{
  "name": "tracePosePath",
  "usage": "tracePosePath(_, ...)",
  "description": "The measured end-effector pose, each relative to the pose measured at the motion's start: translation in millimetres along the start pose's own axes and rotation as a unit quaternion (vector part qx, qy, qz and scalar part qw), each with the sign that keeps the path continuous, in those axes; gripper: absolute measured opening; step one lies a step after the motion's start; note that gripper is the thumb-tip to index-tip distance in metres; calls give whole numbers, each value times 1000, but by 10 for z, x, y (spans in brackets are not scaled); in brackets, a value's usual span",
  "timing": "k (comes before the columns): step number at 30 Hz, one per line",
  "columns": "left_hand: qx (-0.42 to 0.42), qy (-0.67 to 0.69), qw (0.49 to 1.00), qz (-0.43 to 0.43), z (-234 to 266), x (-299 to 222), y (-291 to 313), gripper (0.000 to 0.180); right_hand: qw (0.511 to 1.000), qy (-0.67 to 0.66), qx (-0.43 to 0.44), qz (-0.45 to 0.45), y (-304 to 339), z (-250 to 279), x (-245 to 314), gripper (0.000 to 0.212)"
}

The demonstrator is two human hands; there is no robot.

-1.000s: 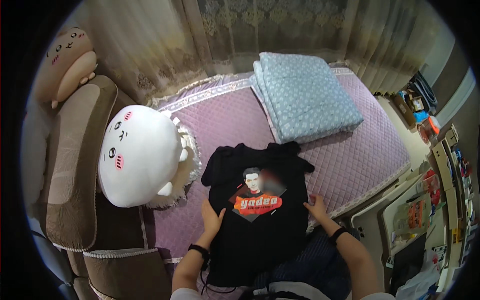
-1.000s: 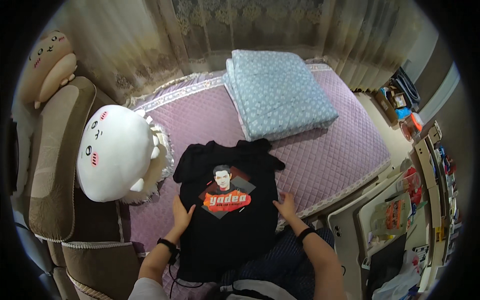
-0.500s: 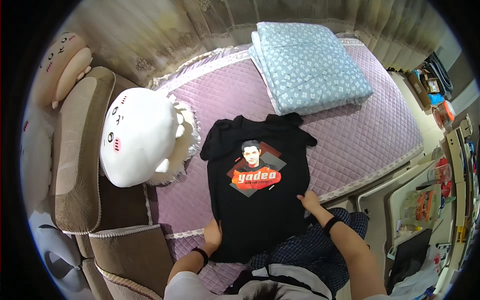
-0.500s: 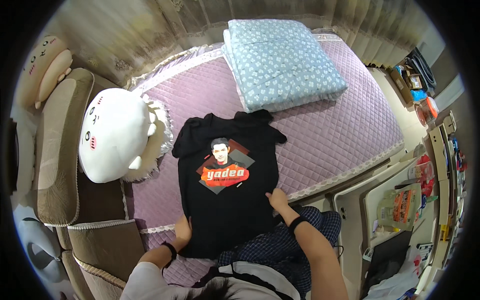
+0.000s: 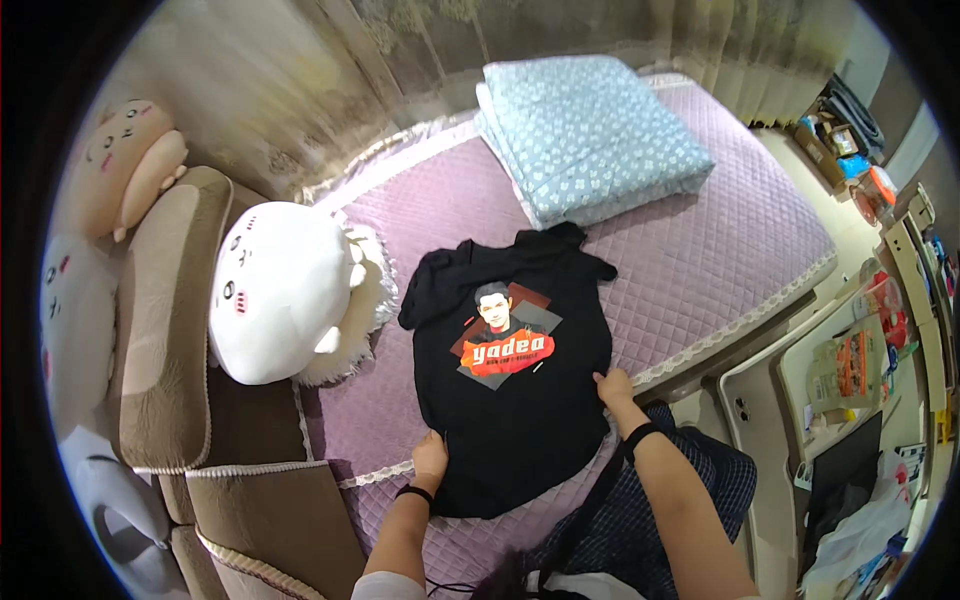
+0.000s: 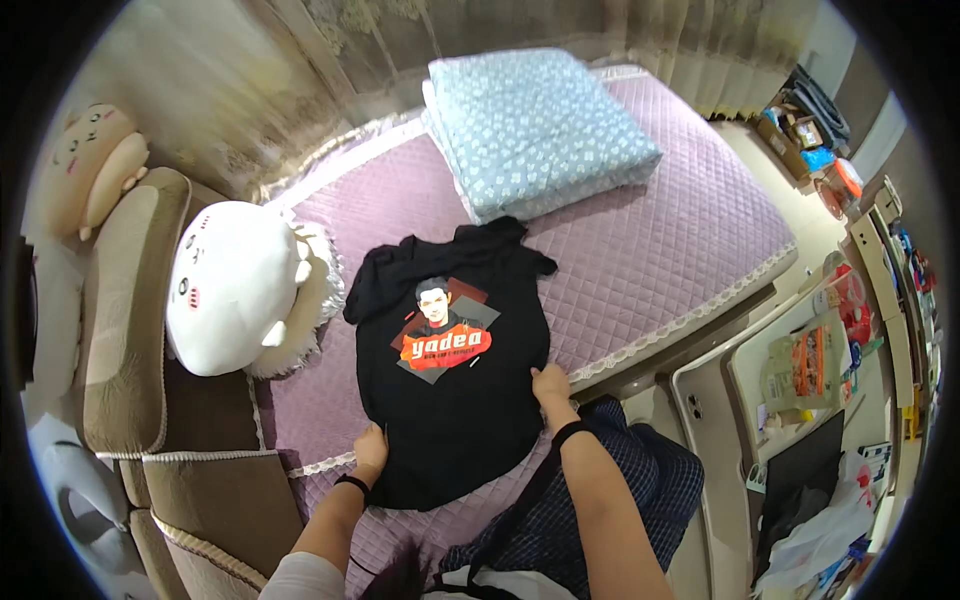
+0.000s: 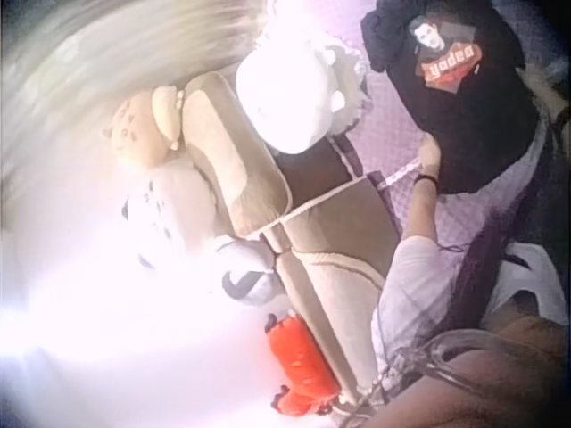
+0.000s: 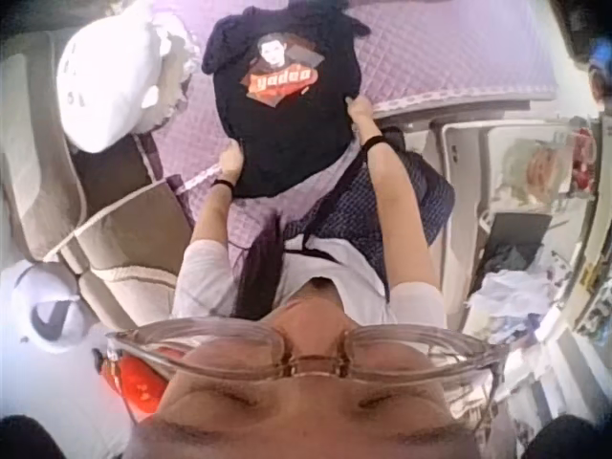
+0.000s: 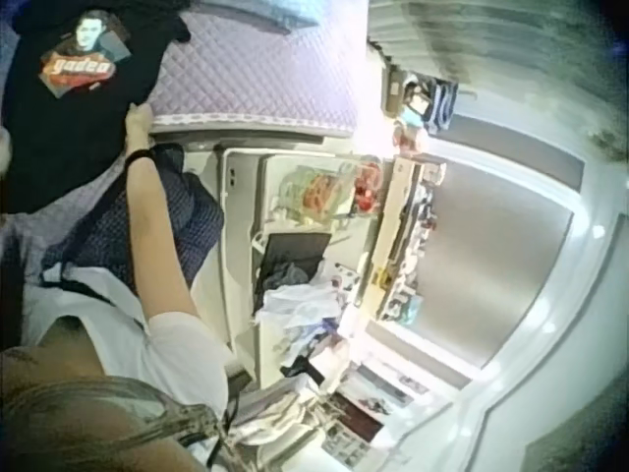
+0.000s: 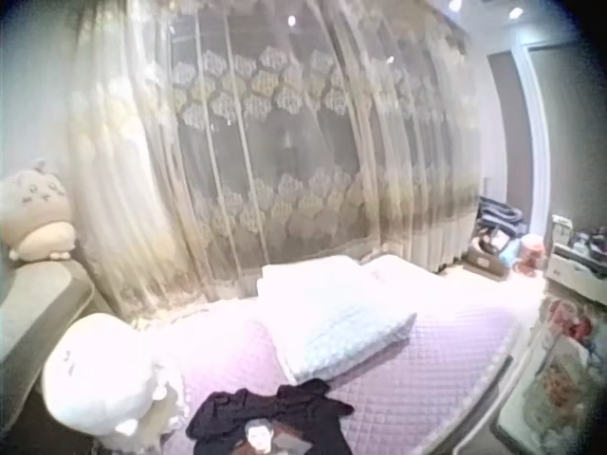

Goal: Folding a black t-shirt on a bed.

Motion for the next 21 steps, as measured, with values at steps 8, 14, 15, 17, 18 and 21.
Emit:
tracePosePath(8,82,189,967,150,369,171,214,43,964,-174,82,185,710,39,-556,51)
tracePosePath(14,264,486,775,305,835,147,325,48,919,-351,48,174,720,836,-713,29)
tracePosePath(15,300,510,742,315,969,74,364,48,920,-349,17,179,707,962,-775,30)
tracePosePath(17,284,517,740,322,1062,73,651,49,932,-325,40,153,879,1136,-802,27)
tracePosePath(18,303,498,751,311,966,130,822,48,946,-272,29,175,893,1162,-854,28)
tracePosePath(21,322,441,784,295,903,7,1048,45,974,-180,47,129,850,1159,-1147,28)
Point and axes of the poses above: each hand's wrist, its own y-axis away from the middle knuckle, its own z-axis out of the back of the hand, x = y × z, the point moved 2 cm from there along -y, towards the middle knuckle, and after that the axes turned 13 degrees about -x, right-handed, at the moved point
